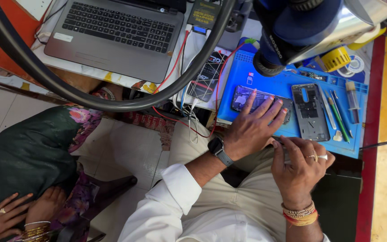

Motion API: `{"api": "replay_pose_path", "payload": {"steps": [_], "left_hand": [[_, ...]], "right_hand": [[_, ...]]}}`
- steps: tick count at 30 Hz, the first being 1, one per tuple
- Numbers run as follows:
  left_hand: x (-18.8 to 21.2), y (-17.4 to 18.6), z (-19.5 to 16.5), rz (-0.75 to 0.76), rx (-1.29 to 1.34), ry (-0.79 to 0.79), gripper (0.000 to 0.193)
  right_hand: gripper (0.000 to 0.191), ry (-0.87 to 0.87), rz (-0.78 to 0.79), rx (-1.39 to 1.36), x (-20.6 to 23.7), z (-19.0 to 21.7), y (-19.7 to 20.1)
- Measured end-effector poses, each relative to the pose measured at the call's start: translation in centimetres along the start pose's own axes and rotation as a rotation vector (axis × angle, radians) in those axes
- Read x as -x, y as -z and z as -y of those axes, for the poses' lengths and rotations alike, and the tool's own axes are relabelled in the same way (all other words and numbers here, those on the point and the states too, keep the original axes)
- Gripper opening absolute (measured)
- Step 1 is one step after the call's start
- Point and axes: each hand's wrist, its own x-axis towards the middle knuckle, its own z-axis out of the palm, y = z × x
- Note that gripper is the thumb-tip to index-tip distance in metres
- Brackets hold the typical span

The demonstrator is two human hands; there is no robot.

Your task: The person repairs a disassembled smartphone at a workbench. They hold the phone chassis, manipulate internal components with their fingers, reposition the device repeatedly, and use a screwdriver and tweezers on the internals while working under a microscope, with the phone body and back cover resting on the blue mat.

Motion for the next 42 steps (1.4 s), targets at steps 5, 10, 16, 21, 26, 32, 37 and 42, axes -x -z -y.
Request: {"api": "replay_pose_path", "payload": {"steps": [5,10,16,21,26,32,37,42], "left_hand": [[0.0,-0.2,0.1,-0.024,-0.005,-0.012,0.053],[0.4,-0.7,0.2,0.003,-0.071,-0.005,0.052],[2.0,-2.4,-0.2,-0.157,0.042,0.025,0.059],[1.4,-4.9,-0.4,-0.208,0.151,0.091,0.057],[2.2,-5.9,0.3,-0.283,0.401,0.085,0.053],[1.7,-5.9,0.5,-0.361,0.494,0.059,0.049],[1.3,-6.0,0.2,-0.411,0.551,0.060,0.045],[1.2,-6.0,0.2,-0.457,0.555,0.056,0.043]], "right_hand": [[0.013,0.035,0.029,-0.035,-0.4,1.4,-0.4],[0.017,0.059,0.042,-0.071,-1.8,3.6,-0.2],[0.018,0.315,0.147,-0.241,-7.1,7.1,-0.4],[0.011,0.560,0.364,-0.187,-14.8,11.1,-6.1],[0.013,0.771,0.431,0.127,-22.1,14.4,-12.0],[0.014,0.923,0.522,0.129,-24.5,17.4,-13.2],[0.018,0.933,0.607,0.164,-24.4,17.2,-12.9],[0.045,1.184,0.265,0.086,-24.3,15.9,-13.5]]}}
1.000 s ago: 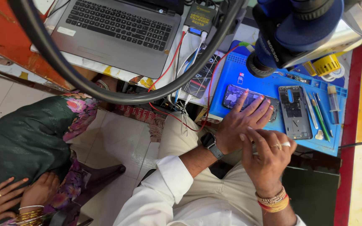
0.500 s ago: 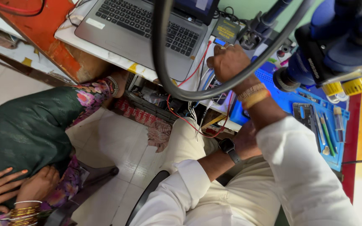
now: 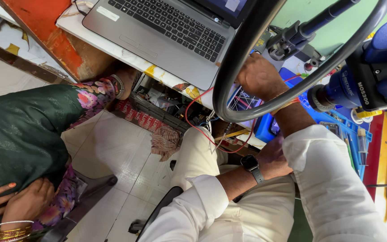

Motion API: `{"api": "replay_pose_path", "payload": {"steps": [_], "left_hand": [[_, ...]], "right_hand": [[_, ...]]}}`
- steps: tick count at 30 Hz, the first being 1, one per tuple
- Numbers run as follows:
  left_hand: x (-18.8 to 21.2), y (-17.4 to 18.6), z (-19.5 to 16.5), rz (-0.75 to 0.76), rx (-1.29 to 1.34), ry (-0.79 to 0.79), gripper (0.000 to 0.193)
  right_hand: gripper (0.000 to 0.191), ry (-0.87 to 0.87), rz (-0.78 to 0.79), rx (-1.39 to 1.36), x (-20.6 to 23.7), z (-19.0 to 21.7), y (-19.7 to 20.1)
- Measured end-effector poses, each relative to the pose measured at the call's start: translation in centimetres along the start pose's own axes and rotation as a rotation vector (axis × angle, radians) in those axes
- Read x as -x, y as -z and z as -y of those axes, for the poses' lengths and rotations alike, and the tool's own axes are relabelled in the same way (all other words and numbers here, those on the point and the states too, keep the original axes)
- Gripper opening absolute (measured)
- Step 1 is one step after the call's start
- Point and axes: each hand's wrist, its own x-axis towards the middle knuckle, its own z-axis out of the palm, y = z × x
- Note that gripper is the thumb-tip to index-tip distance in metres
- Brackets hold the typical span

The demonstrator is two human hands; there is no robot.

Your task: The person repairs a disassembled smartphone at a workbench. They hold the phone chassis, manipulate internal components with their fingers, reposition the device repeatedly, and use a screwdriver and tweezers on the internals while working under a microscope, with the phone body and back cover resting on the blue mat.

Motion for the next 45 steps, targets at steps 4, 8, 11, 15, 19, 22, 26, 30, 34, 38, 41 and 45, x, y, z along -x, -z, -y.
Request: {"api": "replay_pose_path", "payload": {"steps": [4,8,11,15,19,22,26,30,34,38,41,45], "left_hand": [[-0.2,0.1,-0.2,0.143,-0.108,0.018,0.037],[-0.1,0.4,-0.2,0.178,-0.007,0.110,0.037],[0.3,0.3,-0.3,0.154,0.241,0.282,0.041],[0.0,0.1,0.4,0.213,0.074,0.123,0.043],[0.2,0.1,0.3,0.207,0.008,0.087,0.047],[0.3,0.3,0.1,0.285,0.096,0.230,0.046],[0.2,0.4,-0.2,0.210,0.134,0.237,0.053],[0.2,0.0,0.0,0.202,0.189,0.248,0.056],[0.2,-0.9,0.2,0.099,0.451,0.354,0.060],[0.2,-0.3,-0.3,-0.258,1.588,0.694,0.064],[-0.7,2.2,-0.6,-0.027,0.986,0.476,0.065],[-2.5,4.8,-1.5,0.453,-0.429,-0.060,0.065]], "right_hand": [[0.019,-0.014,0.094,-0.059,1.0,-0.7,-1.3],[0.018,-0.299,0.002,-0.374,2.7,-0.9,-2.5],[0.009,-0.506,-0.076,-0.507,3.4,-0.5,-3.4],[0.008,-0.601,-0.186,-0.491,3.5,-0.3,-3.9],[0.009,-0.716,-0.364,-0.597,3.6,0.1,-3.9],[0.008,-0.774,-0.378,-0.557,3.7,0.1,-3.8],[0.011,-0.784,-0.505,-0.660,4.1,1.1,-3.9],[0.008,-0.961,-0.607,-1.063,5.0,3.3,-4.0],[0.024,-1.288,-0.514,-1.427,7.8,8.3,-2.5],[0.024,-1.489,-0.388,-1.363,12.4,13.1,2.7],[0.025,-1.500,-0.399,-1.381,14.6,14.7,5.6],[0.036,-1.547,-0.696,-1.572,21.1,14.4,9.6]]}}
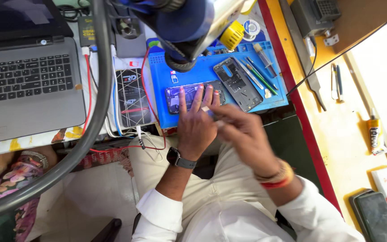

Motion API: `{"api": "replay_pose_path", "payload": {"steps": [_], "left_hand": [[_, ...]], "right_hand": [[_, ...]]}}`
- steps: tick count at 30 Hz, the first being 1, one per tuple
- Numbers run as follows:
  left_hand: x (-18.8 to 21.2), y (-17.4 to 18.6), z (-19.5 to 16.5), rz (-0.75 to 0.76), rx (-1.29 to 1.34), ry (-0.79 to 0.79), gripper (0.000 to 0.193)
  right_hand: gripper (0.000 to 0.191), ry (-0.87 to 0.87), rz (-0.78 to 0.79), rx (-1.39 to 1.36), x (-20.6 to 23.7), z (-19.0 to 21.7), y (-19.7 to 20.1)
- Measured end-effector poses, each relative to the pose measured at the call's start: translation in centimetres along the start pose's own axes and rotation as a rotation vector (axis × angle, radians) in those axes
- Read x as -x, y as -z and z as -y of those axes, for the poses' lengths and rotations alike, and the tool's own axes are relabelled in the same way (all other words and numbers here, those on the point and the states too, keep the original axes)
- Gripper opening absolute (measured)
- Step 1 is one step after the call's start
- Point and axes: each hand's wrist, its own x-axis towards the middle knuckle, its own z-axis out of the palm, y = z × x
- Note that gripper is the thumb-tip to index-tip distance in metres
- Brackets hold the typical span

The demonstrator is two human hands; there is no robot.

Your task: The person repairs a disassembled smartphone at a workbench. They hold the phone chassis, manipulate internal components with their fingers, reposition the device repeatedly, and use a screwdriver and tweezers on the internals while working under a microscope, with the phone body and back cover resting on the blue mat.

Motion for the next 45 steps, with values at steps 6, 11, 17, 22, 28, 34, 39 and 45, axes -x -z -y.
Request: {"api": "replay_pose_path", "payload": {"steps": [6,11,17,22,28,34,39,45], "left_hand": [[-1.5,1.4,-0.9,0.084,0.001,0.071,0.071],[-1.8,1.2,-1.2,0.121,-0.037,0.094,0.068],[-2.4,2.3,-1.0,0.175,-0.032,0.068,0.072],[-3.4,3.6,0.1,0.294,0.058,0.065,0.078],[-3.8,4.1,1.1,0.339,0.053,0.007,0.077],[-3.6,3.9,1.5,0.308,0.052,-0.004,0.071],[-3.7,3.9,1.6,0.306,0.100,-0.007,0.070],[-3.7,3.8,1.9,0.304,0.071,-0.025,0.067]], "right_hand": [[0.006,0.151,-0.505,-0.065,0.7,0.4,7.8],[0.007,0.178,-0.566,-0.186,0.6,-1.2,11.9],[0.006,0.213,-0.507,0.019,0.6,-3.0,11.5],[0.004,0.363,-0.398,0.270,1.0,-2.9,8.8],[0.036,0.508,-0.169,0.990,0.4,-2.7,5.5],[0.044,0.581,-0.215,1.333,-1.7,-3.8,4.3],[0.042,0.573,-0.249,1.357,-1.9,-4.3,4.0],[0.040,0.559,-0.228,1.433,-2.2,-3.9,3.7]]}}
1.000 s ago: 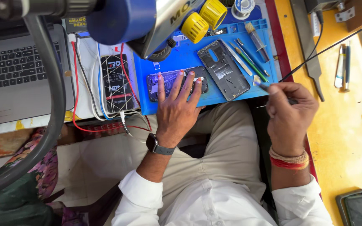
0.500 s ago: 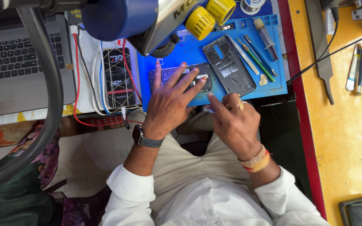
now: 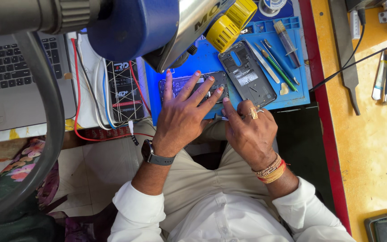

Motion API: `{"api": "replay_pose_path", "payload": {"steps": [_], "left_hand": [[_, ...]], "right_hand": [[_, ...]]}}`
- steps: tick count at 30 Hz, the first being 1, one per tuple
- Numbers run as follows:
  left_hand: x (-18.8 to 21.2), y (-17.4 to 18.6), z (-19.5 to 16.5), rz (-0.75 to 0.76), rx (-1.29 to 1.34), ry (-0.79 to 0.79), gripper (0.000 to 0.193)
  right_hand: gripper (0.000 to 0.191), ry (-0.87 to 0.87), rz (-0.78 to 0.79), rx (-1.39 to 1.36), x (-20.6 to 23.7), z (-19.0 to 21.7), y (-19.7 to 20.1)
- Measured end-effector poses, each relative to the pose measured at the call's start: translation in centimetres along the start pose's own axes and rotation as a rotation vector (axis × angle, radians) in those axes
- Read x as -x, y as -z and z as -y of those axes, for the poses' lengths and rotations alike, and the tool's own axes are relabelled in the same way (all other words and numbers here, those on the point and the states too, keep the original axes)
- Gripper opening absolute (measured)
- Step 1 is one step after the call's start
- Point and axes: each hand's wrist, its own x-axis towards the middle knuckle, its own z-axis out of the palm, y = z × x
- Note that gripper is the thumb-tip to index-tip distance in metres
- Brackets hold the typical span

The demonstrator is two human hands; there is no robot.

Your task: The person repairs a disassembled smartphone at a workbench. They hold the phone chassis, manipulate internal components with their fingers, reposition the device repeatedly, and use a screwdriver and tweezers on the internals while working under a microscope, with the phone body and back cover resting on the blue mat.

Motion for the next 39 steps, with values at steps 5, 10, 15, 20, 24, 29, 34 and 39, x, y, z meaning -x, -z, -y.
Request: {"api": "replay_pose_path", "payload": {"steps": [5,10,15,20,24,29,34,39], "left_hand": [[-0.1,0.2,-0.1,0.022,0.040,0.006,0.071],[0.0,0.4,-0.1,0.007,0.091,0.007,0.095],[0.0,0.5,0.1,-0.001,0.158,0.040,0.103],[0.0,0.5,0.0,-0.013,0.179,0.053,0.103],[0.0,0.3,0.1,0.000,0.170,0.048,0.103],[0.1,0.2,0.2,0.011,0.161,0.034,0.101],[-0.1,0.1,0.2,0.011,0.171,0.041,0.102],[0.2,-0.1,0.3,-0.011,0.180,0.043,0.099]], "right_hand": [[0.040,-0.006,0.053,-0.007,-0.3,0.2,0.7],[0.042,-0.004,0.029,-0.042,-0.5,0.4,0.7],[0.056,0.051,0.105,-0.067,-0.5,0.5,0.4],[0.058,0.081,0.095,-0.068,-0.5,0.5,0.4],[0.053,0.107,0.088,-0.042,-0.5,0.6,0.0],[0.054,0.122,0.093,-0.041,-0.7,0.6,0.0],[0.055,0.114,0.110,-0.044,-1.0,0.7,0.4],[0.057,0.093,0.100,-0.062,-0.6,1.3,0.3]]}}
